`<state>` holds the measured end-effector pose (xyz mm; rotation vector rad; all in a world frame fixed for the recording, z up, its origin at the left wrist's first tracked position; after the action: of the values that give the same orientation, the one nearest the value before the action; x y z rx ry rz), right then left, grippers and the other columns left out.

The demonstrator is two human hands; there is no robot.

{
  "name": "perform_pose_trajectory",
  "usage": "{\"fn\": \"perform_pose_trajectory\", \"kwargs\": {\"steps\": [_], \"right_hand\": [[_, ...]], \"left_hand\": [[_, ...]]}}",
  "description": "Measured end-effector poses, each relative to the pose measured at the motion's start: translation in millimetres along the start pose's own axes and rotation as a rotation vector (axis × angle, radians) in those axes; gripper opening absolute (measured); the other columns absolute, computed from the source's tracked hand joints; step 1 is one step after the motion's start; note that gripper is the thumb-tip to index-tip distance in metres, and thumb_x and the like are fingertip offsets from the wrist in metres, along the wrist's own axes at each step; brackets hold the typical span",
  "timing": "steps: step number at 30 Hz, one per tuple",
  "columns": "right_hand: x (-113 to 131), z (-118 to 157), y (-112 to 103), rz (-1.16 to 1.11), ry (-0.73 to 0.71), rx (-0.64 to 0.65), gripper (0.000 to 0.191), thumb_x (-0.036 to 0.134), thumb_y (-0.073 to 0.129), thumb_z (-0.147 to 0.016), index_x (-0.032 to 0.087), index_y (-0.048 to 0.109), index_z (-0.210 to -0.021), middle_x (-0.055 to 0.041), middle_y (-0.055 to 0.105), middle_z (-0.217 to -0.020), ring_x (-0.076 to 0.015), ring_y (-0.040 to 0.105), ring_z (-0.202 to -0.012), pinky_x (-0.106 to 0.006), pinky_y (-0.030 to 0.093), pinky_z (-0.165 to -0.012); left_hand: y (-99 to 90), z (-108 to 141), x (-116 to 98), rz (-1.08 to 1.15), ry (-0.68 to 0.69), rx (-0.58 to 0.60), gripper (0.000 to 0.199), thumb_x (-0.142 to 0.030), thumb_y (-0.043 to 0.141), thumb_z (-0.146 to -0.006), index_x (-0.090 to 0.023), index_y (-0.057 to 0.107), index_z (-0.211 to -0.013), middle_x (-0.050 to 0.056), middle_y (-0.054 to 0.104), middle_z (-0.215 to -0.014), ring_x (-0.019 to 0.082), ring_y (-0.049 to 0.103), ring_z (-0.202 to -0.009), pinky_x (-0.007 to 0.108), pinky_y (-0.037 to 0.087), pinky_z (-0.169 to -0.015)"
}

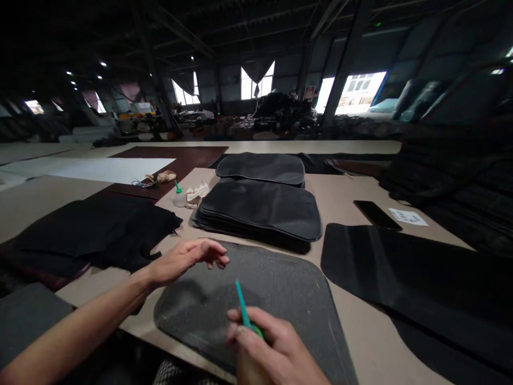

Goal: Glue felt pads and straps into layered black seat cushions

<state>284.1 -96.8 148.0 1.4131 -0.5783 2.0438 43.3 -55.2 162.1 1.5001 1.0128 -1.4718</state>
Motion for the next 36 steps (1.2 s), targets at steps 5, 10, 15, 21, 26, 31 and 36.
{"fn": "perform_pose_trajectory", "kwargs": {"steps": [5,10,15,21,26,31,36], "right_hand": [[17.5,-19.8,28.2,-0.029,-0.158,0.044,0.044,0.057,0.061,-0.097,0.02,0.074,-0.116,-0.0079,0.073,-0.108,-0.0235,0.065,-0.102,-0.039,0.048,-0.097],[22.5,-11.5,45.2,0.015,-0.243,0.062,0.041,0.055,0.061,-0.097,0.017,0.074,-0.101,-0.0054,0.07,-0.099,-0.0207,0.061,-0.095,-0.035,0.047,-0.091],[19.5,1.5,51.7,-0.1,-0.317,0.047,0.043,0.053,0.067,-0.095,0.016,0.071,-0.116,-0.0083,0.07,-0.112,-0.0221,0.063,-0.107,-0.038,0.047,-0.101],[19.7,22.8,47.0,-0.33,-0.388,0.209,0.082,0.074,0.061,-0.09,0.026,0.043,-0.154,-0.0133,0.053,-0.15,-0.0267,0.05,-0.139,-0.042,0.039,-0.116],[-0.1,34.4,46.2,-0.406,-0.35,0.188,0.067,0.054,0.074,-0.089,0.023,0.053,-0.145,-0.0133,0.054,-0.149,-0.0272,0.052,-0.136,-0.041,0.043,-0.111],[-22.4,33.8,48.3,-0.956,-0.285,0.201,0.071,0.07,0.04,-0.101,0.013,0.06,-0.138,-0.0199,0.06,-0.141,-0.0287,0.062,-0.125,-0.042,0.049,-0.105],[-28.4,39.2,36.3,-1.177,-0.334,0.158,0.071,0.065,0.03,-0.106,0.008,0.061,-0.135,-0.0213,0.056,-0.148,-0.0326,0.047,-0.143,-0.049,0.03,-0.123]], "left_hand": [[58.4,53.6,8.1,0.329,-0.098,-0.028,0.057,-0.06,0.043,-0.103,-0.017,0.07,-0.13,0.018,0.065,-0.139,0.027,0.062,-0.128,0.04,0.045,-0.108],[75.5,63.9,15.3,0.336,-0.115,-0.253,0.04,-0.05,0.07,-0.093,-0.017,0.074,-0.116,0.016,0.073,-0.124,0.02,0.07,-0.094,0.026,0.053,-0.072],[91.4,64.2,6.0,0.38,-0.077,-0.343,0.042,-0.052,0.074,-0.089,-0.013,0.077,-0.105,0.013,0.077,-0.097,0.008,0.056,-0.056,0.019,0.038,-0.047],[99.4,65.8,-17.7,0.496,-0.081,-0.399,0.035,-0.046,0.084,-0.081,-0.015,0.078,-0.095,0.006,0.077,-0.084,0.014,0.07,-0.07,0.021,0.052,-0.061],[89.5,61.3,-34.5,0.642,0.163,-0.503,0.025,-0.036,0.085,-0.083,-0.015,0.074,-0.089,0.003,0.074,-0.073,0.018,0.074,-0.098,0.025,0.054,-0.093],[79.1,64.9,-35.7,0.836,0.216,-0.617,0.01,-0.023,0.067,-0.098,-0.015,0.071,-0.092,0.004,0.076,-0.083,0.019,0.076,-0.098,0.043,0.057,-0.102],[63.1,70.8,-34.9,0.889,0.288,-0.688,0.018,-0.016,0.055,-0.103,-0.016,0.069,-0.091,-0.001,0.071,-0.078,0.014,0.075,-0.089,0.039,0.062,-0.095]]}}
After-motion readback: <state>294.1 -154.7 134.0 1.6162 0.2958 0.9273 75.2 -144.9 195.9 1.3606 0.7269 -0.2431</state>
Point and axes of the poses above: each hand's wrist, its own z-axis away from the middle knuckle, its own y-axis out of the palm, x = y × z, the point moved 4 cm from there along -z, towards the middle knuckle
